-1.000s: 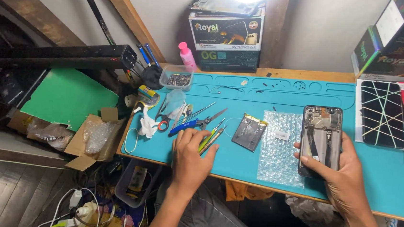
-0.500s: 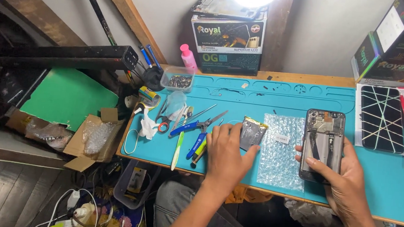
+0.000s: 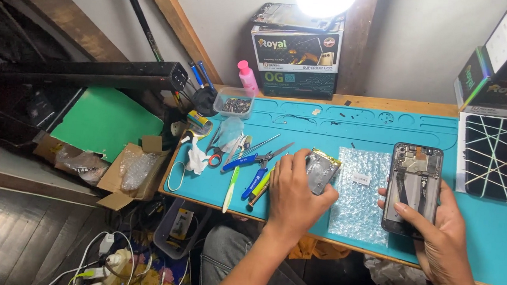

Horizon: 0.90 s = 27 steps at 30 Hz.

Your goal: Disassembling a mobile phone to remove the battery and inspect internal components on a repair bench.

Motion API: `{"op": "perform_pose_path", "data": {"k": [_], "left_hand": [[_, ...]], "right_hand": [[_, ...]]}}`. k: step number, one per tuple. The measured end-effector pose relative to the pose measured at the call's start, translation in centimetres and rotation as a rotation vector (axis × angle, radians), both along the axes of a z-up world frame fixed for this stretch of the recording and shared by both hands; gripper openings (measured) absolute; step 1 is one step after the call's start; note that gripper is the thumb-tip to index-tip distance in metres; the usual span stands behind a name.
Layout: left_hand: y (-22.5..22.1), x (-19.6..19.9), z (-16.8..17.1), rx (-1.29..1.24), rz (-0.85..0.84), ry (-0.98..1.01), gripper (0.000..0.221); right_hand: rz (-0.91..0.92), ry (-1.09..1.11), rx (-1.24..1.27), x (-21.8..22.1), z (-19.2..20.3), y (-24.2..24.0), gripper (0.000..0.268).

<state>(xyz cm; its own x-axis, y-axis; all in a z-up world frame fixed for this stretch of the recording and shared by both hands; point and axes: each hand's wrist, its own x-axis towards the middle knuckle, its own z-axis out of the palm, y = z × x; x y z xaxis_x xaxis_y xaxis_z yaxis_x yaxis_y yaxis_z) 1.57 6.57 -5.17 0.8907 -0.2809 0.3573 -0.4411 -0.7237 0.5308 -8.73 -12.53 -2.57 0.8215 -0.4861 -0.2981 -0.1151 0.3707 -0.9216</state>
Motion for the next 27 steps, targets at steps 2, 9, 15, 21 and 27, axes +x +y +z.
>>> {"op": "perform_pose_path", "data": {"k": [2,9,15,21,27], "left_hand": [[1.7,-0.4,1.8,-0.086,0.012,0.019,0.059],[12.2,-1.3,3.2,-0.241,0.308,0.023,0.036],[18.8,-1.4,0.8,-0.141,0.403,-0.001,0.035],[19.2,-0.8,-1.0,-0.012,0.373,-0.165,0.029],[16.9,1.3,1.7,-0.155,0.221,-0.150,0.013]], "right_hand": [[0.005,0.000,-0.005,-0.1,0.1,0.1,0.077],[0.003,0.058,-0.039,0.3,1.2,0.9,0.072],[0.008,0.060,-0.103,0.4,1.4,1.6,0.067],[0.006,0.121,-0.131,0.4,2.2,2.5,0.061],[0.016,0.121,-0.181,0.5,2.0,2.8,0.062]]}}
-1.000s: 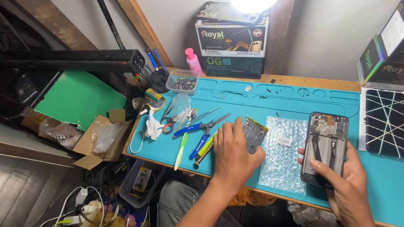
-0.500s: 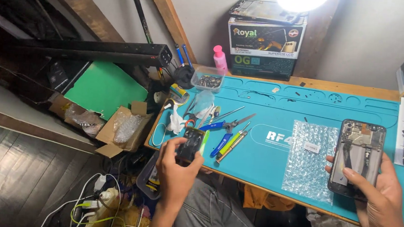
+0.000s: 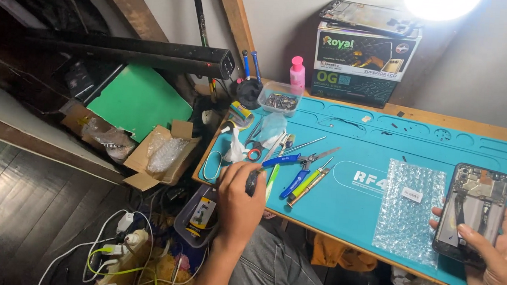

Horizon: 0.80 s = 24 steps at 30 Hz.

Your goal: Disassembling a mobile phone to remove the battery and inspect internal components on a repair bench.

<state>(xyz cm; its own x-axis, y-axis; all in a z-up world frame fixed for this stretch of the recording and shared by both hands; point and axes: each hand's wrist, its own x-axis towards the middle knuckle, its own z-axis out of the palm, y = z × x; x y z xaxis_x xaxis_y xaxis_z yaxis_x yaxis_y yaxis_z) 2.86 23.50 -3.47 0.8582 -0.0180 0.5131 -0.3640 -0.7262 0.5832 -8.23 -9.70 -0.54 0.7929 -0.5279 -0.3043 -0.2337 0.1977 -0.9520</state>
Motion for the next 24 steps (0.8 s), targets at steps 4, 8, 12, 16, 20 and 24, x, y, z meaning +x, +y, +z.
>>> {"op": "perform_pose_path", "data": {"k": [4,8,12,16,20,24], "left_hand": [[-1.5,3.8,0.2,0.044,-0.070,0.040,0.016],[-2.4,7.4,-0.1,0.089,-0.137,0.098,0.014],[-1.9,9.5,1.5,0.102,-0.066,0.197,0.019],[-0.5,10.4,0.6,0.118,-0.074,0.161,0.018],[-1.2,10.6,-0.2,0.182,-0.111,0.314,0.011],[-2.1,12.9,-3.4,0.222,-0.156,0.408,0.009]], "right_hand": [[-0.003,0.012,-0.004,0.1,-0.2,-0.1,0.061],[-0.016,0.018,0.036,0.1,0.0,-0.2,0.061],[-0.031,0.029,0.068,0.2,0.4,-0.3,0.060],[-0.033,0.013,0.072,0.4,-0.3,-0.8,0.063],[-0.039,0.015,0.096,0.5,-0.1,-0.8,0.062],[-0.045,-0.017,0.127,0.3,-0.5,-1.2,0.065]]}}
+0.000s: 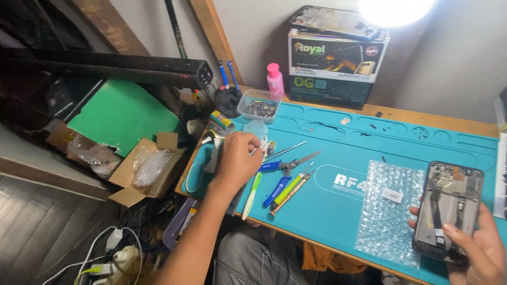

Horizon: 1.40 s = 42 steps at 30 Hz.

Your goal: Disassembling a mobile phone to remove the battery and inspect internal components on a repair bench.

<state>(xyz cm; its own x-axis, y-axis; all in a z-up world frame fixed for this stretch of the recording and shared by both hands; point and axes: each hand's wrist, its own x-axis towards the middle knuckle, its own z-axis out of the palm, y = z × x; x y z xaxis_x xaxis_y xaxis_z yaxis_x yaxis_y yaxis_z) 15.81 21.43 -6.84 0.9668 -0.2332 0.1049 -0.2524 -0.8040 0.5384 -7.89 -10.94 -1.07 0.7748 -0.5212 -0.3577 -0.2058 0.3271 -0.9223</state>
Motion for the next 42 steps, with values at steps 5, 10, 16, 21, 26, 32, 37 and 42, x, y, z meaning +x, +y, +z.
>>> {"op": "perform_pose_path", "data": {"k": [5,10,16,21,26,32,37,42], "left_hand": [[-0.7,0.5,1.5,0.060,0.049,0.085,0.011],[-0.8,-0.6,2.7,0.080,0.071,0.139,0.013],[-3.2,-3.0,5.5,-0.521,0.103,-0.012,0.008],[-8.3,-8.7,7.6,-0.870,0.133,0.248,0.033],[-16.4,-17.1,5.8,-0.692,-0.079,0.404,0.046],[-20.6,-18.6,1.9,-0.721,-0.041,0.519,0.048],[-20.7,-18.3,2.8,-0.727,-0.038,0.568,0.054],[-20.2,-18.4,3.8,-0.800,-0.109,0.577,0.071]], "right_hand": [[-0.035,-0.064,0.085,-0.1,-0.4,-0.9,0.078],[-0.022,-0.071,0.121,-0.4,-1.3,-1.7,0.083],[0.064,-0.170,0.125,-0.8,-3.2,-2.3,0.086],[-0.040,-0.332,0.180,-1.1,-3.7,-1.7,0.094],[0.021,-0.319,0.177,-1.5,-4.4,-2.2,0.094],[0.084,-0.322,0.215,-1.8,-8.1,-3.8,0.096],[0.111,-0.329,0.211,-1.9,-7.6,-3.8,0.094],[0.072,-0.331,0.164,-1.4,-7.9,-3.9,0.083]]}}
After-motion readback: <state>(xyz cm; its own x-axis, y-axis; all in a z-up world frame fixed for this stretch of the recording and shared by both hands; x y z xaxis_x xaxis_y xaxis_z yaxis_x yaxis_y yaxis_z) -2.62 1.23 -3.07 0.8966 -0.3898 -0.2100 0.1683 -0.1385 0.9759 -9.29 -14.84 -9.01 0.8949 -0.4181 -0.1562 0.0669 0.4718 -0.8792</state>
